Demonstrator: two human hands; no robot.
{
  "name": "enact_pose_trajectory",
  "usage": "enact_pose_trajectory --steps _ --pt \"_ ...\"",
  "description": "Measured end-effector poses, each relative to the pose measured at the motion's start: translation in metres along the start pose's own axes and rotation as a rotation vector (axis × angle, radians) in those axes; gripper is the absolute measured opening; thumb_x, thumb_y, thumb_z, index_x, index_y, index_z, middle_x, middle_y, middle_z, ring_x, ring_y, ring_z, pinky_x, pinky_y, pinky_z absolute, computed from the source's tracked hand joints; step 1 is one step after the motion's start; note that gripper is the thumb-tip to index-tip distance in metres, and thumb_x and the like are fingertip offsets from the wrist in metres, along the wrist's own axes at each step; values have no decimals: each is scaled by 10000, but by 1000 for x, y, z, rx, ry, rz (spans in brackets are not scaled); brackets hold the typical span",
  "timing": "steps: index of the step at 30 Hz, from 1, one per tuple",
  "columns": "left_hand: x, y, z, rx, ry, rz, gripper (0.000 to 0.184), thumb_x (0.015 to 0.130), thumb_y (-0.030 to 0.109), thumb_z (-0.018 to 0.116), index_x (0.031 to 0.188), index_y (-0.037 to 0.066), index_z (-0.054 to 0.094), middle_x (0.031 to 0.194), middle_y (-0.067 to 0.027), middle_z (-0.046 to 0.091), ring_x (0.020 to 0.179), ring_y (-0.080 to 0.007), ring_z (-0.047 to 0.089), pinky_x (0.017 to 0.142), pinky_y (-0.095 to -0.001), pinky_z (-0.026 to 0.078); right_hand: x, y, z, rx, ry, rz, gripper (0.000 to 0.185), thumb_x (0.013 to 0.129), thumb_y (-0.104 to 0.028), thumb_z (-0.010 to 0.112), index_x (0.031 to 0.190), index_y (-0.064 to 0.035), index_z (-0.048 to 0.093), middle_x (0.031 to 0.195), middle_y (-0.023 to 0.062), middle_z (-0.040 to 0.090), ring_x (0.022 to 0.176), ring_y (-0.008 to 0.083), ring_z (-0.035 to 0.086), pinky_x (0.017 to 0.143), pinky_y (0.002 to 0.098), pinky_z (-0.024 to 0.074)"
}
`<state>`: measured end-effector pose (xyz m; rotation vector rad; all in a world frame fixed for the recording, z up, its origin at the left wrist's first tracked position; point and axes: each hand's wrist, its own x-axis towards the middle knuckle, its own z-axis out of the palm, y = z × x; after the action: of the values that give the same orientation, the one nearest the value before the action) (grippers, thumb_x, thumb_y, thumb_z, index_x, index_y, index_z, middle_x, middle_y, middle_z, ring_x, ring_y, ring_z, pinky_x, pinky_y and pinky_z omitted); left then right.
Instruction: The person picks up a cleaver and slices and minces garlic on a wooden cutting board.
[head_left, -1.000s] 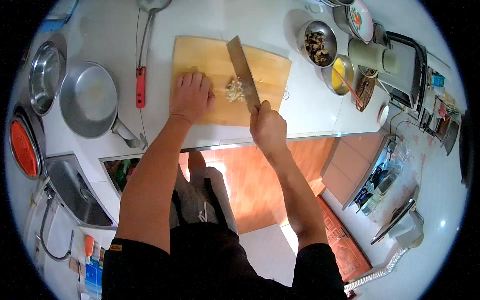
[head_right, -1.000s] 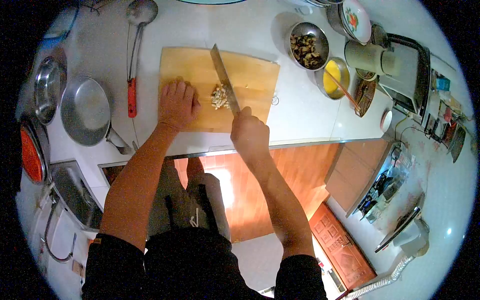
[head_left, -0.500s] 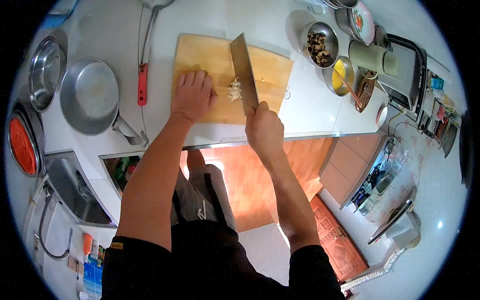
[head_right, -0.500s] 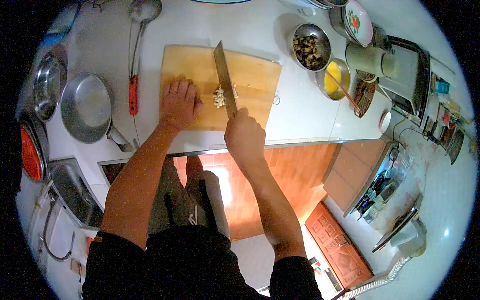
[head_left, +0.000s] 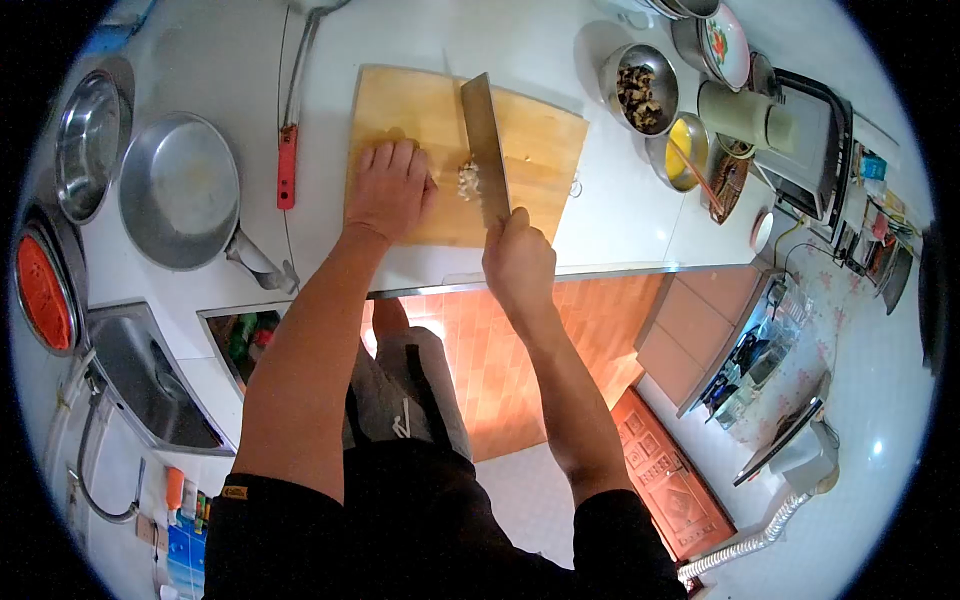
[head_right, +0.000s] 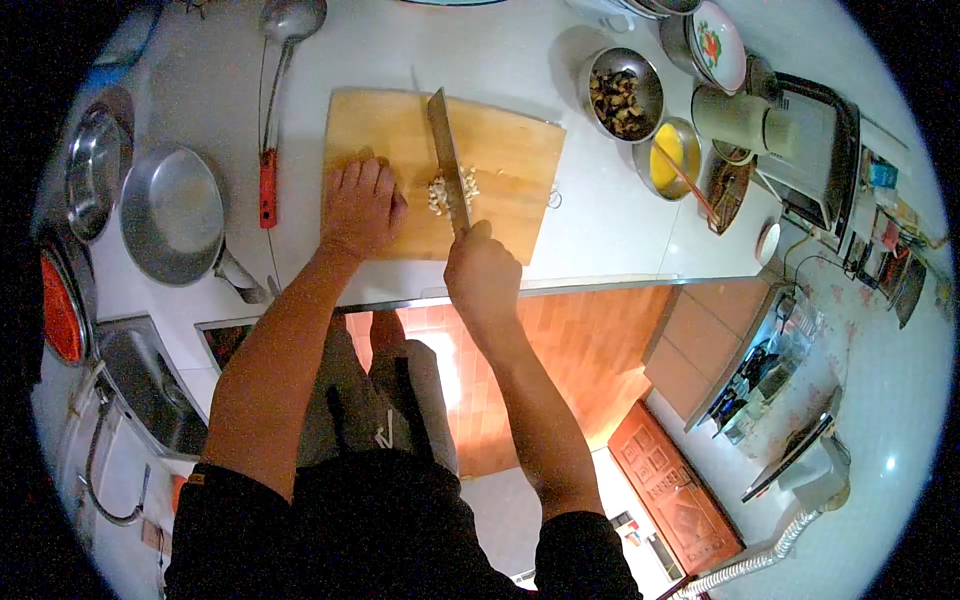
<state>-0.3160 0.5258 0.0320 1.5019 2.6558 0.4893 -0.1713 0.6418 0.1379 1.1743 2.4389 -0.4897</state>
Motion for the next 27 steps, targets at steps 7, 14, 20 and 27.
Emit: enact_pose_trajectory --steps 7,14,20,27 --pt "1 2 -1 -18 -71 -26 268 832 316 649 977 90 644 1005 -91 566 990 -271 540 889 -442 434 0 16 16 59 36 2 258 1028 -241 572 929 -6 534 688 253 673 636 442 688 591 548 549" --pt "5 1 -2 -32 -23 -7 244 828 309 649 954 101 624 1003 -94 564 986 -273 539 892 -446 431 9 31 29 78 108 -75 247 1026 -207 587 895 -7 523 663 252 652 607 444 668 541 544 527" --pt "1 2 -1 -36 -26 -15 262 813 305 658 957 91 611 998 -94 559 973 -271 539 880 -445 436 12 13 -12 -79 -29 -48 210 1033 -209 539 958 -14 521 710 246 692 674 430 711 626 545 565" --pt "-3 0 3 -83 -43 -9 303 790 288 708 979 79 598 1045 -153 584 1009 -342 563 901 -497 454 11 41 18 95 152 -152 237 1013 -204 599 900 -12 518 650 238 651 591 440 664 529 531 533"
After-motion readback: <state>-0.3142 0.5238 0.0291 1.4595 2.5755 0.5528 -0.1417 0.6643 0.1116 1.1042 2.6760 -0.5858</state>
